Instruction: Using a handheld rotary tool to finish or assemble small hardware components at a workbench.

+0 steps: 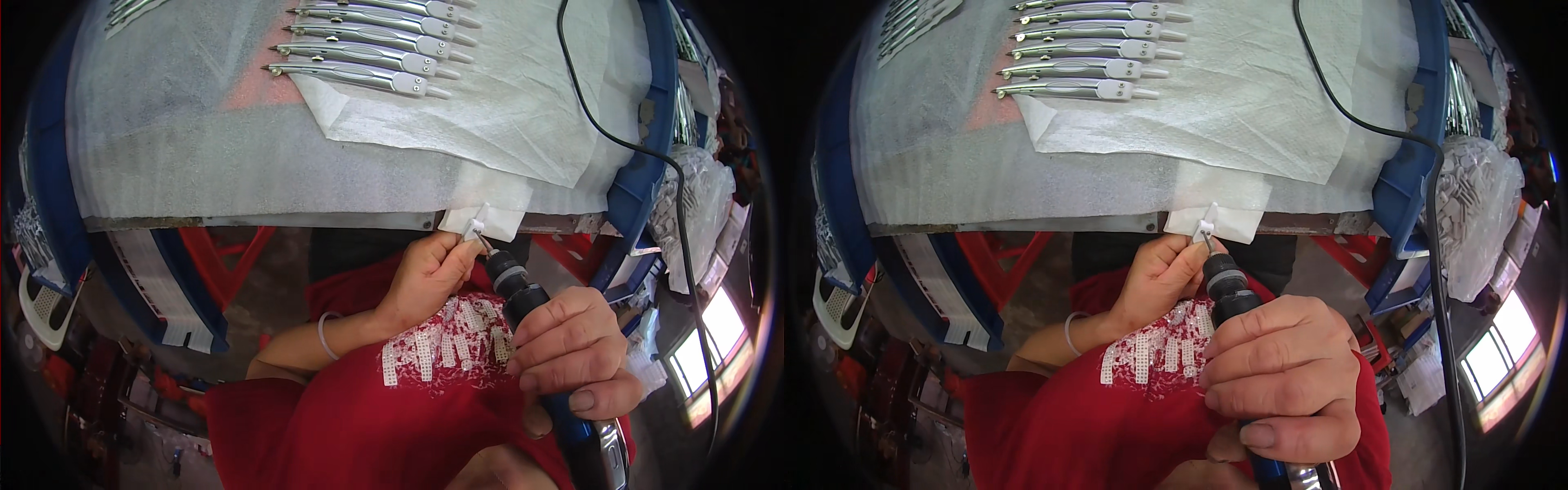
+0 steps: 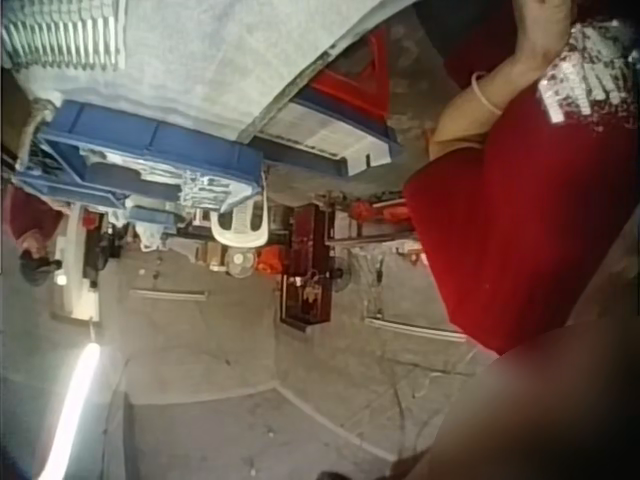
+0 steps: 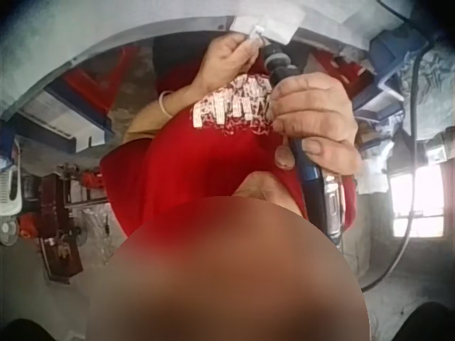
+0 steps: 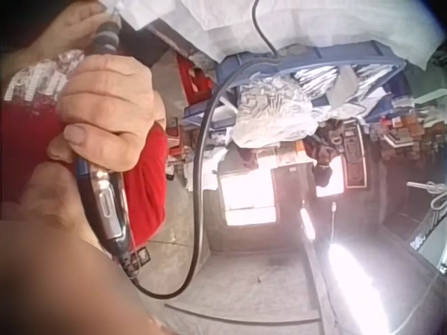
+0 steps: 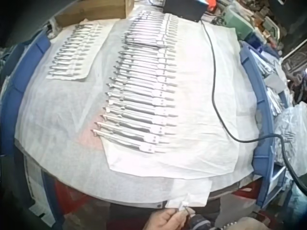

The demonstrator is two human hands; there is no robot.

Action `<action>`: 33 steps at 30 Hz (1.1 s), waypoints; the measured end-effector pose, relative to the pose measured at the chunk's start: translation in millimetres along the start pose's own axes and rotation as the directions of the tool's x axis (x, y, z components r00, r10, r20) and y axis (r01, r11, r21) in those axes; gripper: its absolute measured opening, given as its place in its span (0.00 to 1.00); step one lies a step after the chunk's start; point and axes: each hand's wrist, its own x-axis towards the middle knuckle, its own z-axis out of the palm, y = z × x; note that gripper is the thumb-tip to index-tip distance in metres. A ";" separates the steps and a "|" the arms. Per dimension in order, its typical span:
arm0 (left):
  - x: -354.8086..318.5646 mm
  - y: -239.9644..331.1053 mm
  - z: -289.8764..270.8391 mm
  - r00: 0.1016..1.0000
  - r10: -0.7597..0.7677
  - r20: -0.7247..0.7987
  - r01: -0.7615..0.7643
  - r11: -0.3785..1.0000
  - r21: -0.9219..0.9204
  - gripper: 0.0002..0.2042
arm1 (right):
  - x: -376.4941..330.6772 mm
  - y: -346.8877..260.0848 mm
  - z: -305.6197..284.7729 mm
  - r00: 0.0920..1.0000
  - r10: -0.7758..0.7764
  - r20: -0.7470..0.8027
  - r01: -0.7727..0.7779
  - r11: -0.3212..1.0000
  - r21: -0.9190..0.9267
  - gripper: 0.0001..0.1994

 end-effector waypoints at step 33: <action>-0.4 -3.9 4.7 0.993 0.094 -0.065 -0.090 0.994 0.070 0.10 | 2.7 -3.9 -8.0 0.995 0.014 0.103 -0.003 0.993 -0.114 0.22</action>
